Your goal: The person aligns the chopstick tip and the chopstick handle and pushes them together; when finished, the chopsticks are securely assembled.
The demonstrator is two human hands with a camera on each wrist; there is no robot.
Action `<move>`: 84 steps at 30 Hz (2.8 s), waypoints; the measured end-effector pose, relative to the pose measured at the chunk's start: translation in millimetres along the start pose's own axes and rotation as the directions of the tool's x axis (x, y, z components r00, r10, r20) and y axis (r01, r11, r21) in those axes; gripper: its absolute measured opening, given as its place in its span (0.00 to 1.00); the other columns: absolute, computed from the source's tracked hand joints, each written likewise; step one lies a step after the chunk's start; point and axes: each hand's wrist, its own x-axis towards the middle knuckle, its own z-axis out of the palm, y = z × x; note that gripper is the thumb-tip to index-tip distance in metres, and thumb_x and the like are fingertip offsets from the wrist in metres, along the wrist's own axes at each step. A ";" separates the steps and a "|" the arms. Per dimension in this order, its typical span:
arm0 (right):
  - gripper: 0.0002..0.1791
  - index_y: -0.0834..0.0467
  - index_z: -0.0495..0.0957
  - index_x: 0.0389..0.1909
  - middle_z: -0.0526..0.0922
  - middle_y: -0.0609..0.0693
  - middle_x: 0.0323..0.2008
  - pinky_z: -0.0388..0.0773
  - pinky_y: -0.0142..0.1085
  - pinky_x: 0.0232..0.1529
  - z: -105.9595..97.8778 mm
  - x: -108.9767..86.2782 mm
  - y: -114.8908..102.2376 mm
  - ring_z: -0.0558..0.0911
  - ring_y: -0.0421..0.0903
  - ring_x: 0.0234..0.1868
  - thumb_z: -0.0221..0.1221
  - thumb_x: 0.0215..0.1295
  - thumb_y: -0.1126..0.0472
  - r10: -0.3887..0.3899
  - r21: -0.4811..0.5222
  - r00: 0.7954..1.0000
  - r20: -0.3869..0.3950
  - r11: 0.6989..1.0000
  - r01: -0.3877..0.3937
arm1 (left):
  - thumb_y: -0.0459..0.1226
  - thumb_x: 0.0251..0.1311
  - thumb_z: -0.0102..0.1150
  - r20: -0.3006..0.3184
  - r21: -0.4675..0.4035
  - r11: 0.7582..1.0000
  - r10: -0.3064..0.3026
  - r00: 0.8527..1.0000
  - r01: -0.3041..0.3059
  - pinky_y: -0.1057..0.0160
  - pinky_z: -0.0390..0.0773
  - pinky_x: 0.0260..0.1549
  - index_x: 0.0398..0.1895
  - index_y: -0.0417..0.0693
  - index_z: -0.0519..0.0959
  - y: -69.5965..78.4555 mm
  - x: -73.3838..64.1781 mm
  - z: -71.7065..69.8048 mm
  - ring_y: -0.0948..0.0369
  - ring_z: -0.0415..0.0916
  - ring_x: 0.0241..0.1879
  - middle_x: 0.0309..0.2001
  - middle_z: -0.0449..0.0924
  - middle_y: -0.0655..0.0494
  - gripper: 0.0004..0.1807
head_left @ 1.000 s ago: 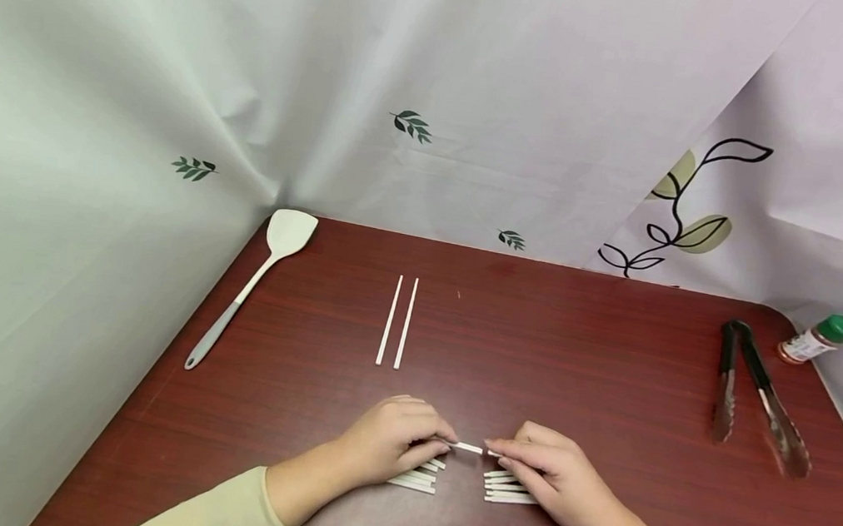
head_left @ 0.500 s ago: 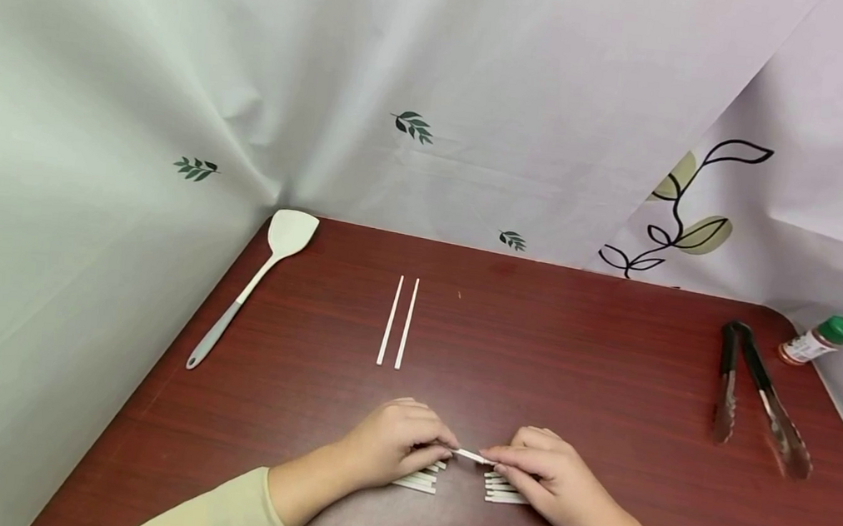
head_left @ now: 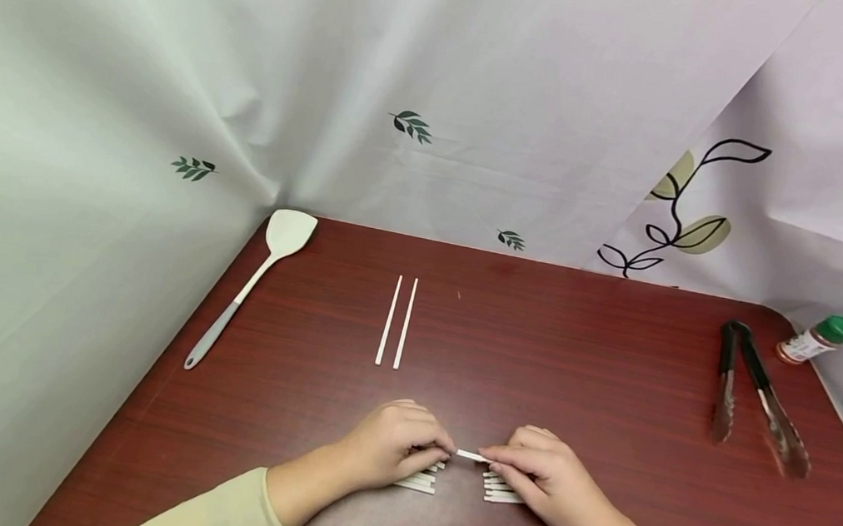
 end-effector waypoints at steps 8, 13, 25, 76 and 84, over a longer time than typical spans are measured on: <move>0.10 0.59 0.90 0.49 0.82 0.39 0.34 0.71 0.23 0.39 2.6 1.2 -2.5 0.75 0.34 0.33 0.62 0.78 0.60 -0.007 0.007 1.000 -0.018 1.000 0.007 | 0.33 0.62 0.75 0.012 -0.023 1.000 0.016 1.000 -0.015 0.69 0.80 0.49 0.39 0.53 0.88 2.0 1.4 -0.6 0.73 0.84 0.39 0.36 0.88 0.67 0.06; 0.09 0.59 0.90 0.49 0.83 0.39 0.34 0.71 0.22 0.39 4.0 1.0 -2.4 0.75 0.34 0.33 0.64 0.76 0.61 -0.009 0.022 1.000 -0.014 1.000 0.009 | 0.36 0.66 0.73 0.044 -0.037 0.999 0.030 0.999 -0.029 0.71 0.79 0.50 0.40 0.54 0.89 4.1 2.2 -1.8 0.75 0.83 0.40 0.37 0.88 0.68 0.03; 0.17 0.57 0.90 0.51 0.84 0.39 0.35 0.73 0.22 0.40 4.5 0.7 -5.1 0.77 0.34 0.34 0.70 0.62 0.72 0.016 0.031 1.000 0.022 0.999 -0.017 | 0.33 0.63 0.75 0.038 -0.082 0.996 0.048 0.998 -0.045 0.71 0.79 0.52 0.38 0.52 0.90 5.9 3.6 -2.5 0.74 0.83 0.39 0.36 0.88 0.65 0.05; 0.30 0.58 0.54 0.61 0.85 0.49 0.33 0.83 0.33 0.32 -8.0 57.2 4.0 0.85 0.42 0.32 0.61 0.70 0.76 0.928 0.638 0.372 -0.005 0.289 -0.714 | 0.33 0.63 0.73 0.107 -0.103 0.992 -0.065 0.992 0.076 0.75 0.76 0.44 0.58 0.52 0.86 -14.5 -4.0 -4.7 0.72 0.78 0.38 0.44 0.88 0.65 0.20; 0.47 0.61 0.59 0.68 0.79 0.59 0.51 0.77 0.42 0.49 -9.0 90.0 22.3 0.79 0.54 0.49 0.80 0.55 0.58 0.851 0.151 0.516 0.102 0.499 -0.853 | 0.36 0.58 0.78 0.066 -0.140 0.984 -0.099 0.993 0.108 0.67 0.75 0.60 0.60 0.48 0.84 -15.3 -3.8 -4.4 0.66 0.80 0.56 0.56 0.85 0.61 0.25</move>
